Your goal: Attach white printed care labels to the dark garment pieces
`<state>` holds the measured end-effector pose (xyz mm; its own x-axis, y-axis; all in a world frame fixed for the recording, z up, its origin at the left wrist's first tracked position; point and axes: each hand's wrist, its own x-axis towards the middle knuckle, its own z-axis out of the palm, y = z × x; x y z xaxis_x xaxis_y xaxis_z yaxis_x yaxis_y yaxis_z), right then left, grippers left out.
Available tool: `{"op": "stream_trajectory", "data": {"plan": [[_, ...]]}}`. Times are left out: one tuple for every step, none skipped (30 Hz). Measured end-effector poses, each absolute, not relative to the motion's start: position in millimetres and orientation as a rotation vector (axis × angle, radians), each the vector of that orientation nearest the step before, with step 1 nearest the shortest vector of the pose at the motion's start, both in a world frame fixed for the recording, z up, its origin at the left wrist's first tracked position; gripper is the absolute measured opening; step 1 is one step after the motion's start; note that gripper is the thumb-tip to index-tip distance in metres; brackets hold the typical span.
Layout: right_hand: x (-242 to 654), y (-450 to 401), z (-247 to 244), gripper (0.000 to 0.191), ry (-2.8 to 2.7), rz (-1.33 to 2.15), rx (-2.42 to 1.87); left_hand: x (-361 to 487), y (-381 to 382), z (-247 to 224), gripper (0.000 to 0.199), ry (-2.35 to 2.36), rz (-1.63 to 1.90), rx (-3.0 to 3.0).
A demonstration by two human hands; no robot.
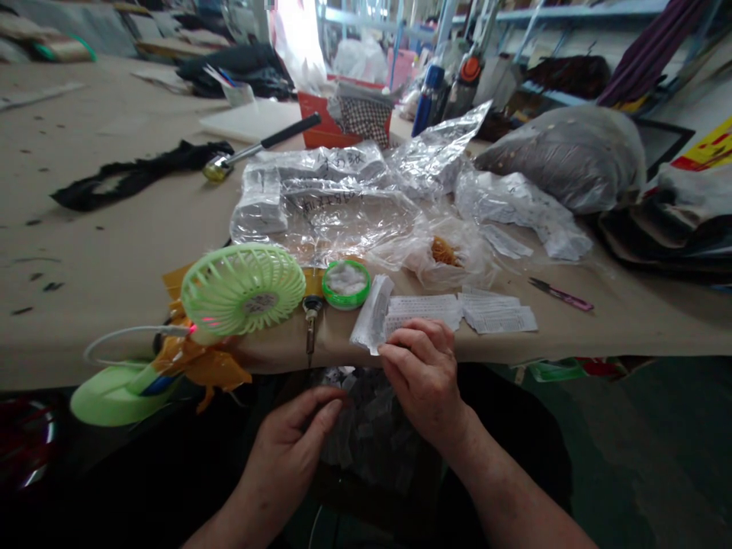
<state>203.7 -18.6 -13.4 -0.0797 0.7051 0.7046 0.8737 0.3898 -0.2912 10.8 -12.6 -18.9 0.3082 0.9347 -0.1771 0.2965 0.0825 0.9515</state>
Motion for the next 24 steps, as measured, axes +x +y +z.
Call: {"op": "stream_trajectory", "data": {"plan": [[204.1, -18.4, -13.3, 0.010, -1.825, -0.248, -1.357, 14.0, -12.3, -16.6, 0.013, 1.181, 0.707, 1.434], [204.6, -18.3, -13.4, 0.009, -1.818, -0.238, -1.346, 17.4, -11.9, -14.3, 0.014, 1.157, 0.700, 1.411], [205.0, -18.4, -13.6, 0.008, -1.814, -0.229, -1.335, 20.8, -11.3, -12.2, 0.014, 1.132, 0.693, 1.379], [205.5, -18.7, -13.7, 0.008, -1.813, -0.220, -1.326, 24.4, -10.5, -10.3, 0.014, 1.105, 0.685, 1.333], [205.8, -19.4, -13.5, 0.007, -1.813, -0.211, -1.319, 27.9, -9.7, -8.5, 0.015, 1.076, 0.676, 1.273], [206.1, -20.5, -13.0, 0.008, -1.814, -0.203, -1.313, 31.4, -8.8, -6.7, 0.015, 1.045, 0.666, 1.199], [206.2, -22.3, -12.1, 0.008, -1.813, -0.193, -1.308, 34.8, -7.9, -5.0, 0.016, 1.010, 0.661, 1.112], [205.8, -24.8, -10.7, 0.009, -1.811, -0.186, -1.299, 38.0, -7.2, -3.3, 0.017, 0.971, 0.654, 1.015], [204.9, -28.1, -8.9, 0.010, -1.810, -0.181, -1.287, 41.1, -6.6, -1.5, 0.019, 0.927, 0.649, 0.910], [203.3, -32.2, -6.9, 0.010, -1.813, -0.178, -1.272, 43.8, -6.2, 0.4, 0.022, 0.876, 0.647, 0.802], [200.9, -37.1, -4.8, 0.010, -1.824, -0.174, -1.257, 46.4, -6.0, 2.3, 0.025, 0.821, 0.648, 0.698], [197.7, -42.6, -2.7, 0.010, -1.840, -0.168, -1.242, 48.9, -5.8, 4.1, 0.027, 0.772, 0.651, 0.603], [194.1, -48.5, -0.8, 0.009, -1.860, -0.155, -1.231, 51.1, -5.7, 5.6, 0.027, 0.736, 0.653, 0.525], [190.3, -54.4, 0.9, 0.009, -1.883, -0.136, -1.222, 53.3, -5.6, 6.8, 0.026, 0.717, 0.655, 0.469], [186.8, -59.9, 2.3, 0.009, -1.903, -0.111, -1.217, 55.3, -5.6, 7.5, 0.023, 0.714, 0.662, 0.434], [184.2, -64.6, 3.4, 0.009, -1.917, -0.086, -1.212, 57.1, -5.7, 7.7, 0.020, 0.720, 0.670, 0.416], [183.0, -68.1, 4.2, 0.010, -1.928, -0.066, -1.204, 58.6, -5.8, 7.4, 0.017, 0.731, 0.679, 0.409], [183.7, -70.0, 4.9, 0.009, -1.940, -0.052, -1.197, 59.7, -6.1, 6.7, 0.016, 0.741, 0.684, 0.410], [186.5, -70.3, 5.5, 0.009, -1.957, -0.045, -1.192, 60.3, -6.6, 5.8, 0.015, 0.749, 0.686, 0.415], [191.3, -68.8, 5.8, 0.010, -1.975, -0.051, -1.192, 60.5, -7.2, 4.7, 0.015, 0.761, 0.680, 0.426], [197.6, -65.7, 5.9, 0.014, -1.990, -0.075, -1.205, 60.3, -7.9, 3.5, 0.015, 0.783, 0.666, 0.442], [205.0, -61.2, 5.6, 0.019, -2.005, -0.116, -1.231, 59.9, -8.6, 2.4, 0.015, 0.812, 0.648, 0.462], [212.6, -55.7, 4.8, 0.024, -2.007, -0.177, -1.277, 59.4, -9.4, 1.4, 0.015, 0.847, 0.631, 0.484], [219.8, -49.9, 3.4, 0.027, -1.990, -0.265, -1.343, 58.9, -10.1, 0.4, 0.015, 0.882, 0.616, 0.505]]}}
